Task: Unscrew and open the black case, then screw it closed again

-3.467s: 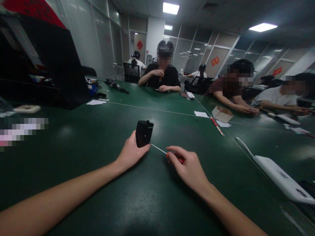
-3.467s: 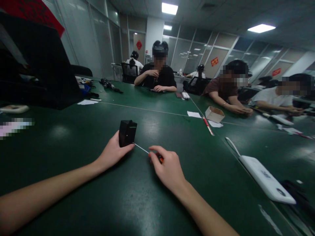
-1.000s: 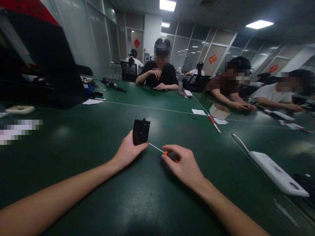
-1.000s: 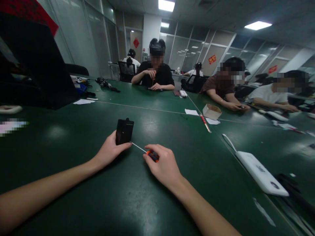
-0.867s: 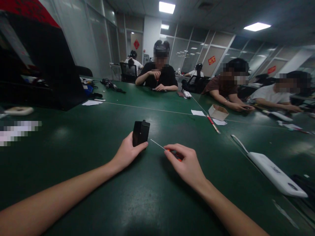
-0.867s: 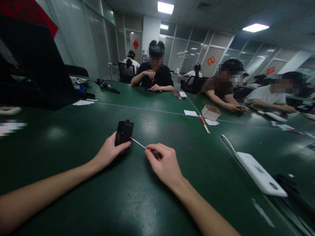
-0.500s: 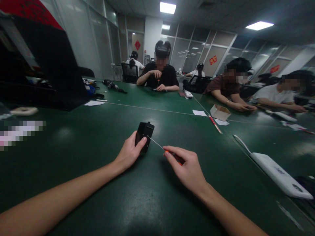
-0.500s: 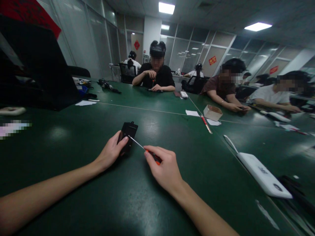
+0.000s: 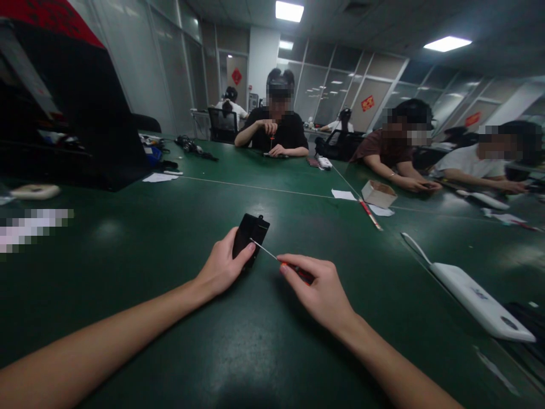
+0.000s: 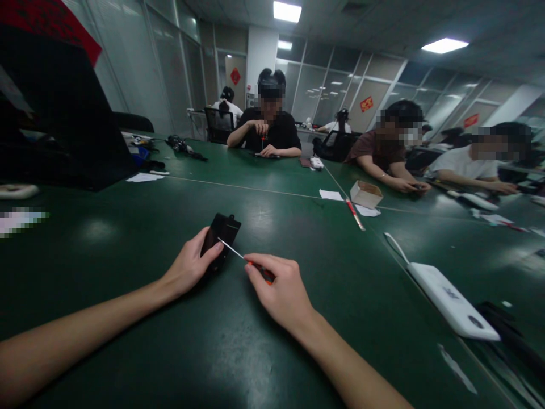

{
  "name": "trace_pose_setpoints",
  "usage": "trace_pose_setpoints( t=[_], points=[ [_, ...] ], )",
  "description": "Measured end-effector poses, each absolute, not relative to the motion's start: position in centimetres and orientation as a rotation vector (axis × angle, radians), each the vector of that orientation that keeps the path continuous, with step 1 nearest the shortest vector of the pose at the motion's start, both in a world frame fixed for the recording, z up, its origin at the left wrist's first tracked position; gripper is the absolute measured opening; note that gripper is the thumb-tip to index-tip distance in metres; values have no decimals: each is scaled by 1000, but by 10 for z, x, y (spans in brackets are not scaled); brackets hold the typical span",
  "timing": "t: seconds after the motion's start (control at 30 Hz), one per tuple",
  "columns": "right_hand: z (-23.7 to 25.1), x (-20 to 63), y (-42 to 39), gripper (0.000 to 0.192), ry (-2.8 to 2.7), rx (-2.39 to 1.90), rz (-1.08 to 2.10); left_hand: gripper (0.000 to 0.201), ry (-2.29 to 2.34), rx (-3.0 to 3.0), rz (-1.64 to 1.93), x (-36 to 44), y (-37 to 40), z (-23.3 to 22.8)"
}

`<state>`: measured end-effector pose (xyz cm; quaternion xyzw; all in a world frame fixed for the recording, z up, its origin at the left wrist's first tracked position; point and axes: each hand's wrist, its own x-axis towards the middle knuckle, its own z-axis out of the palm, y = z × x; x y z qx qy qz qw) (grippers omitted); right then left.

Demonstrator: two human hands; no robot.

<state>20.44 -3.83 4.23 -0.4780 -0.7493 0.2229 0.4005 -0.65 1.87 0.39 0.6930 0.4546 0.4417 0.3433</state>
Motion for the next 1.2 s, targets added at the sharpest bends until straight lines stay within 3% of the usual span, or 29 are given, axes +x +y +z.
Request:
trace_pose_setpoints(
  t=[0.23, 0.33, 0.47, 0.73, 0.93, 1.2],
  points=[
    [43, 207, -31, 35, -1442, -1259, 1519, 53, 1296, 1983, 1232, -6, 25, -1],
    [41, 209, -27, 35, -1251, -1200, 1717, 56, 1246, 2078, 1237, -7, 26, -4],
    [38, 210, -26, 37, -1274, -1215, 1662, 59, 1227, 2143, 1235, -7, 27, -7],
    [42, 202, -33, 26, -1650, -1385, 940, 58, 1254, 2133, 1179, -7, 27, -7],
    [42, 206, -29, 34, -1391, -1283, 1349, 57, 1270, 2097, 1189, -7, 26, -4],
    [43, 211, -25, 48, -1279, -1346, 1412, 58, 1256, 2106, 1199, -6, 25, -4]
  ],
)
